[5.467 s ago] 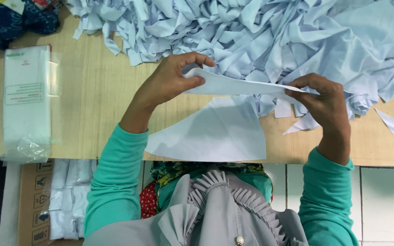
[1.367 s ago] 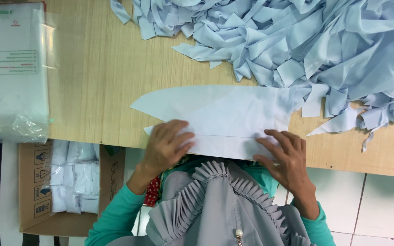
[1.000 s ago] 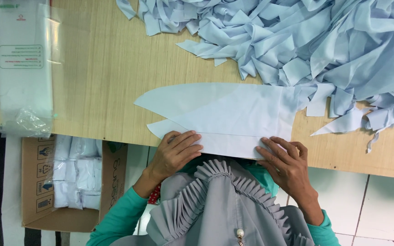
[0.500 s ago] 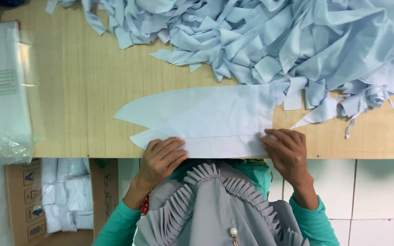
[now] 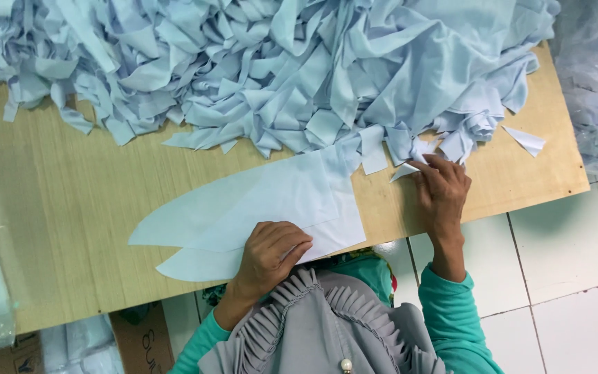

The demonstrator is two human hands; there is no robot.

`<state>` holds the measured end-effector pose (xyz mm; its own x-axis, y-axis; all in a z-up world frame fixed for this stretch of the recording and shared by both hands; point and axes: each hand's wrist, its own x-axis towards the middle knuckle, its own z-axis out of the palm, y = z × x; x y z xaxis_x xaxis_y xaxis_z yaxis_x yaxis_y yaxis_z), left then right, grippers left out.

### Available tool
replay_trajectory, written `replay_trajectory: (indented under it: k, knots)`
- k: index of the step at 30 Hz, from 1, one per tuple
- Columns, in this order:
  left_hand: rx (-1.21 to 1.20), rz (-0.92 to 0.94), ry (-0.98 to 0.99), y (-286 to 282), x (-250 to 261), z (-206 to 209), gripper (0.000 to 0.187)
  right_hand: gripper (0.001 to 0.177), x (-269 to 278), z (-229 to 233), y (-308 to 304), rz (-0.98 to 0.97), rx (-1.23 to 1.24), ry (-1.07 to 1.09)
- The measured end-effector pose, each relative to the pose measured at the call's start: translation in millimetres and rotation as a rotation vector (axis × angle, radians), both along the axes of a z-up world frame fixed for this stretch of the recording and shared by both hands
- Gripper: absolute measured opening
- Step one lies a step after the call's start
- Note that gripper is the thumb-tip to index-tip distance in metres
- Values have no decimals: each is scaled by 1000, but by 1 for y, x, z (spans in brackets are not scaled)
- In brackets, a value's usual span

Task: The person folds a strip of light blue fabric, rolls it into a cylinder, and places it into a clear plastic bag. They then seal the bag and place it into a cardboard box with other similar items before picking up another piece of fabric.

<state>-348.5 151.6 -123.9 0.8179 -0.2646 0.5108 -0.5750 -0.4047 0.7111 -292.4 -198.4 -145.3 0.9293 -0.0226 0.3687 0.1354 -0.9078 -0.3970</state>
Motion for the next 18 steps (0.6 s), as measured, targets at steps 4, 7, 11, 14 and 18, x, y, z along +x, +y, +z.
replay_trajectory:
  k: [4, 7, 11, 14, 18]
  knots:
    - [-128, -79, 267, -28, 9, 15, 11, 19, -13, 28, 28, 55, 119, 11]
    - [-291, -198, 706, -48, 12, 14, 28, 18, -29, 29, 55, 140, 250, -6]
    - [-699, -336, 1083, -70, 18, -3, 56, 25, -44, 11, 81, 271, 356, -55]
    - [-767, -361, 1164, -78, 19, -16, 63, 24, -36, -1, 61, 237, 388, -109]
    - [-726, -356, 1145, -79, 21, -25, 63, 23, 1, 28, -2, -47, 170, -280]
